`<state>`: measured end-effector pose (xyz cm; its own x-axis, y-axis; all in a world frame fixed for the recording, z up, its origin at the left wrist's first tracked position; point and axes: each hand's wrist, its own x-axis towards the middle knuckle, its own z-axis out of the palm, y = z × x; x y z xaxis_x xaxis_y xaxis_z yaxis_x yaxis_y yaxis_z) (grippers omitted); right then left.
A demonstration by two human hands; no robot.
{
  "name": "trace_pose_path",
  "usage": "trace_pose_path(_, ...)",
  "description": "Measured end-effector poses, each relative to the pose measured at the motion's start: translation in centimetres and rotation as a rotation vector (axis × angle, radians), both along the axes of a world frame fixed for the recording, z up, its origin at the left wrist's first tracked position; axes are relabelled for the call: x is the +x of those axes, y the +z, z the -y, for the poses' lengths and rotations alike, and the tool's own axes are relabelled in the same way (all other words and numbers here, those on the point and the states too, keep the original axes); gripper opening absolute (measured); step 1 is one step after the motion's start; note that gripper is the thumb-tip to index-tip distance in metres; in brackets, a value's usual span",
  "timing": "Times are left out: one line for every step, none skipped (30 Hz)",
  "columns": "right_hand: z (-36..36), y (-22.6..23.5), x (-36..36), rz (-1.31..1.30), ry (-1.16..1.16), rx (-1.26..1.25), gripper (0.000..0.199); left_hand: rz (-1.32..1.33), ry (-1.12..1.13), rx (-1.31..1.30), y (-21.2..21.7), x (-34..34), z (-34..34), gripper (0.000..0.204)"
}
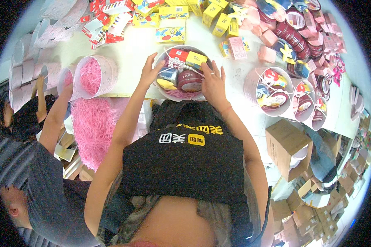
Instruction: The person repeatedly places pink shredded paper into white buckets, then adds small packaged items and yellow star-shaped objects. They arrange the contents and move the filled buckets aside, continuing the process with new buckets.
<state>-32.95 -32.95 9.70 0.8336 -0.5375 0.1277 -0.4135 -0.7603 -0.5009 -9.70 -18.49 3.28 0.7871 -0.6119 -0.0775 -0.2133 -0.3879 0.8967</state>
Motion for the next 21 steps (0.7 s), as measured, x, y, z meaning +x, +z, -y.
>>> trace_pose_path(-0.3, -0.2, 0.6, -0.035, -0.017, -0.101, 0.045, 0.116, -0.075, -0.026, 0.8, -0.3, 0.7, 0.038)
trace_pose_path(0.0, -0.4, 1.3, -0.103, -0.02, -0.134, 0.045, 0.232, -0.149, -0.055, 1.5, -0.4, 1.6, 0.04)
trace_pose_path(0.3, -0.5, 2.1, -0.168, -0.014, -0.164, 0.045, 0.35, -0.216, -0.081, 2.5, -0.6, 2.1, 0.042)
trace_pose_path(0.8, -0.7, 2.6, -0.236, -0.006, -0.194, 0.046, 0.466, -0.311, -0.008, 3.0, -0.9, 2.5, 0.042)
trace_pose_path(1.2, -1.0, 2.8, -0.254, 0.003, -0.209, 0.046, 0.581, -0.407, 0.064, 3.4, -1.0, 2.9, 0.042)
trace_pose_path(1.5, -1.1, 2.9, -0.236, 0.02, -0.215, 0.046, 0.703, -0.498, 0.133, 3.4, -1.1, 3.4, 0.042)
trace_pose_path(1.7, -1.1, 2.8, -0.218, 0.036, -0.222, 0.047, 0.702, -0.448, 0.147, 2.8, -1.5, 3.7, 0.039)
trace_pose_path(1.9, -1.2, 2.7, -0.199, 0.051, -0.23, 0.047, 0.709, -0.452, 0.155, 2.7, -1.6, 3.5, 0.04)
trace_pose_path(2.4, -1.2, 2.7, -0.145, 0.057, -0.236, 0.045, 0.721, -0.457, 0.157, 2.7, -1.5, 3.9, 0.04)
trace_pose_path(2.6, -1.1, 2.3, -0.062, 0.047, -0.113, 0.042, 0.734, -0.463, 0.157, 2.8, -1.5, 4.2, 0.041)
trace_pose_path(2.9, -0.9, 1.8, 0.022, 0.035, 0.008, 0.039, 0.631, -0.449, 0.096, 3.0, -1.2, 4.2, 0.04)
trace_pose_path(3.0, -0.9, 1.3, 0.11, 0.018, 0.132, 0.036, 0.528, -0.444, 0.038, 3.1, -0.7, 3.9, 0.039)
trace_pose_path(2.4, -0.6, 0.2, 0.215, -0.087, 0.128, 0.034, 0.424, -0.433, -0.022, 3.2, 0.0, 3.8, 0.038)
trace_pose_path(1.0, -0.3, -1.4, 0.322, -0.195, 0.122, 0.032, 0.348, -0.34, -0.091, 2.7, 0.7, 2.9, 0.04)
trace_pose_path(0.2, -0.7, -3.6, 0.38, -0.325, 0.199, 0.03, 0.259, -0.256, -0.17, 1.9, 0.9, 2.0, 0.042)
trace_pose_path(-0.8, -1.2, -5.7, 0.386, -0.508, 0.358, 0.027, 0.168, -0.217, -0.161, 0.6, 1.2, 0.7, 0.051)
trace_pose_path(-1.1, -2.7, -8.4, 0.356, -0.664, 0.614, 0.026, 0.079, -0.169, -0.153, -0.8, 1.6, -0.6, 0.061)
trace_pose_path(-1.7, -3.2, -10.3, 0.632, -0.92, 0.991, 0.04, -0.088, -0.249, 0.082, -2.9, 2.6, -2.2, 0.066)
trace_pose_path(-2.2, -4.1, -13.5, 0.78, -1.196, 1.112, 0.063, -0.639, -0.204, 0.434, 3.9, 0.1, 0.3, 0.068)
trace_pose_path(-1.5, -3.2, -14.1, 0.895, -1.304, 1.211, 0.085, -0.04, -0.303, 0.253, -5.3, 2.2, -4.4, 0.066)
trace_pose_path(-0.7, -3.1, -15.9, 0.951, -1.438, 1.129, 0.09, -0.291, -0.273, 0.264, -5.0, 0.7, -3.4, 0.067)
